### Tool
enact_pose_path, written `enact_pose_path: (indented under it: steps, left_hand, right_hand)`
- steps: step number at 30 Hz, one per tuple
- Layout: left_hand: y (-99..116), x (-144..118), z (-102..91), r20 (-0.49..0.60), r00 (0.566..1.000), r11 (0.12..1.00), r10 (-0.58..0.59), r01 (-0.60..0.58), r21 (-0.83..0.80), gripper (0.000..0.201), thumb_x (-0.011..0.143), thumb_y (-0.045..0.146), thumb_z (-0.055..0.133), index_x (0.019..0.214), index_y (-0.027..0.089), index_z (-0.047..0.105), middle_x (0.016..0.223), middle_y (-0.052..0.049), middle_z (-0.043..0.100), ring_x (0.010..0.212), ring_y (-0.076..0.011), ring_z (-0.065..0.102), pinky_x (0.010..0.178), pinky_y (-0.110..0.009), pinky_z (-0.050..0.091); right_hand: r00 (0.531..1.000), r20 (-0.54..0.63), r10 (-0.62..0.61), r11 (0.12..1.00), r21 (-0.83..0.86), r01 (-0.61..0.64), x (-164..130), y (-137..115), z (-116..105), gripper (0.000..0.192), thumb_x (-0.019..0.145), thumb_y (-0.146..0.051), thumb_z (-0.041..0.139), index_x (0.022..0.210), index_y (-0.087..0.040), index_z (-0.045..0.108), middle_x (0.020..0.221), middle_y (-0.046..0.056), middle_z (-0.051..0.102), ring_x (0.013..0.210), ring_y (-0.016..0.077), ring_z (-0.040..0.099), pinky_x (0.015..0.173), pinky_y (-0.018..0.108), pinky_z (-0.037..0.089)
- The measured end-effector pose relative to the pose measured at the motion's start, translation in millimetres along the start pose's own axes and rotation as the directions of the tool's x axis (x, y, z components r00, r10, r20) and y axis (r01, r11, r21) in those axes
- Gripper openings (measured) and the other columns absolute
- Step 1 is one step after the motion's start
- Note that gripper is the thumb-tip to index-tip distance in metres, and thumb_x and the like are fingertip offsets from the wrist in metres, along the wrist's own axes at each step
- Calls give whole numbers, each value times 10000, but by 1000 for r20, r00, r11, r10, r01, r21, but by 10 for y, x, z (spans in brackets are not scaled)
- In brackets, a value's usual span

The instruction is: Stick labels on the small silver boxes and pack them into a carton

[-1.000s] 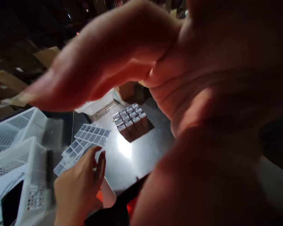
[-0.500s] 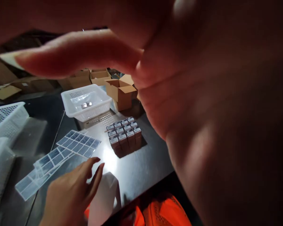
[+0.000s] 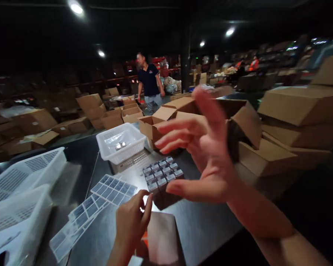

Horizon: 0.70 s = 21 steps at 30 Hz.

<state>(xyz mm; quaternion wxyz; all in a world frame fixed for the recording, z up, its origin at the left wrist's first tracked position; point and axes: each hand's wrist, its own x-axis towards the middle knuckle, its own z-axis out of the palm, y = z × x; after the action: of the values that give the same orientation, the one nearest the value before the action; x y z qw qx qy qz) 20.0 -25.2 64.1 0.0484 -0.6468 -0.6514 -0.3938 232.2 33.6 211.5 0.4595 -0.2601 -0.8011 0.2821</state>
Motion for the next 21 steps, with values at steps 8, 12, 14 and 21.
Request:
enact_pose_path:
  steps: [8,12,14,21]
  left_hand:
    - [-203,-53,117,-333,914,967,-232,181,-177,284,947,383,507,886,206,720,574,32,655,420,-104,554,497,-227,426]
    - [-370,-23,47,-332,878,936,-345,295,-190,297,919,407,507,859,199,710,569,28,636,472,-115,587,518,-221,435]
    - [-464,34,1,-240,883,910,-403,360,-204,339,927,451,489,922,202,719,600,24,648,518,-125,610,544,-226,444]
    - [-626,92,-49,-38,918,908,-394,382,-174,381,884,530,571,761,202,722,559,22,644,515,-126,572,539,-237,397]
  right_hand:
    - [840,525,138,961,136,-242,-514,877,1133,642,776,-400,807,1359,-253,584,1173,90,708,975,254,708,832,388,602]
    - [831,492,258,883,228,-409,-537,1016,1415,457,832,-331,738,1268,-227,649,914,39,751,792,190,719,692,299,575]
    - [836,473,277,846,293,-446,-501,1063,1447,448,824,-317,753,1252,-226,656,922,30,762,802,178,727,727,294,574]
    - [876,388,287,837,344,-426,-522,1208,1383,482,829,-377,769,1264,-214,642,1032,62,764,926,200,736,829,337,585]
